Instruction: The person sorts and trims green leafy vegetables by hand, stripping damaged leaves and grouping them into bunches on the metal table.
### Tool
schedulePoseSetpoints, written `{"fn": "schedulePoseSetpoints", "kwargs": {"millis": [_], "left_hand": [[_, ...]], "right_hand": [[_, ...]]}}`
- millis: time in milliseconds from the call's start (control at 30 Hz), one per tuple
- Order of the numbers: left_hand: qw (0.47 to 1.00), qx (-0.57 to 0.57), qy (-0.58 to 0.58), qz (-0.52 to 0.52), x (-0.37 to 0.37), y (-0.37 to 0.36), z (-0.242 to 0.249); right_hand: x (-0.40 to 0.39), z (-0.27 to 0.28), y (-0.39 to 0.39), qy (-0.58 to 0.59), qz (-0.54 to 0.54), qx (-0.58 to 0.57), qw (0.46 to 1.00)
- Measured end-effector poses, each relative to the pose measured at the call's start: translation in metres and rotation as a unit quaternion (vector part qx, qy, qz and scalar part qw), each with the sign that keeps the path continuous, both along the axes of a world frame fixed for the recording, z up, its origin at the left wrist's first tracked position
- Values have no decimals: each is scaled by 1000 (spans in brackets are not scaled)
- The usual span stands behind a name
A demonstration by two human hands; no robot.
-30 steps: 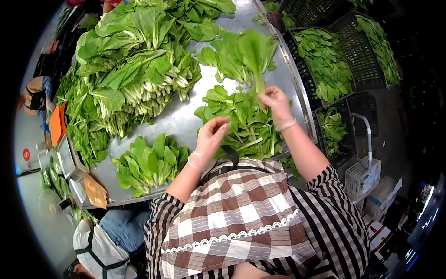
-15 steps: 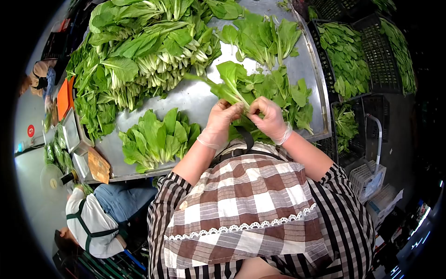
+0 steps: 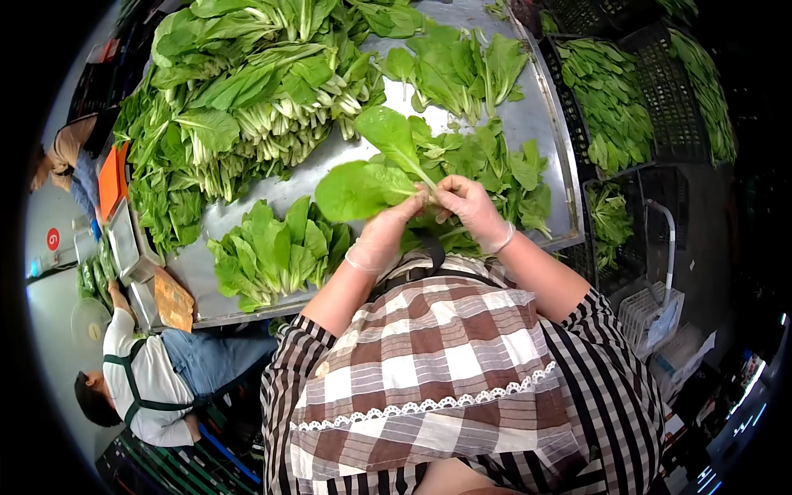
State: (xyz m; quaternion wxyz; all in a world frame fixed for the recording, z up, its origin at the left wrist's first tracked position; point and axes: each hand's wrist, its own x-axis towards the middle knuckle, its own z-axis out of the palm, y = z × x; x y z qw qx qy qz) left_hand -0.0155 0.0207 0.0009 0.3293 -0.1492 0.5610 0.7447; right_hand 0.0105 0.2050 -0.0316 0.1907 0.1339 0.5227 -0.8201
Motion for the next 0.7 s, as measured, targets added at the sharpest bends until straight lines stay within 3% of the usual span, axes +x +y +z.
{"fn": "schedulePoseSetpoints", "kwargs": {"millis": [33, 133, 167, 267, 300, 333, 400, 467, 500, 567, 600, 700], "left_hand": [[1000, -8, 21, -7, 2, 3, 5], [941, -129, 295, -107, 6, -3, 12], [947, -88, 293, -97, 7, -2, 11], [949, -74, 273, -136, 3, -2, 23], [941, -97, 289, -148, 4, -3, 18], [951, -70, 269, -133, 4, -1, 18], [969, -18, 225, -100, 6, 1, 20], [981, 4, 178, -71, 2, 2, 31], [986, 16, 154, -59, -1, 3, 35], [973, -14, 216, -83, -4, 4, 33], [964, -31, 245, -96, -5, 2, 30], [989, 138, 40, -36, -5, -7, 14]], "right_hand": [[-2, 5, -3, -25, -15, 14, 999], [-9, -22, 15, 59, 65, 226, 970], [-19, 8, 22, 92, 123, 340, 928], [-35, 19, 47, 201, 352, 507, 761], [-42, 18, 57, 189, 412, 445, 772], [-51, 22, 65, 209, 408, 413, 787], [-75, 14, 79, 108, 222, 379, 892], [-102, -5, 92, 56, -13, 466, 883], [-112, -16, 98, 43, -24, 541, 839], [-124, -39, 109, 15, -48, 678, 733], [-125, -49, 114, 13, -42, 654, 756], [-125, -63, 119, 16, -62, 542, 838]]}}
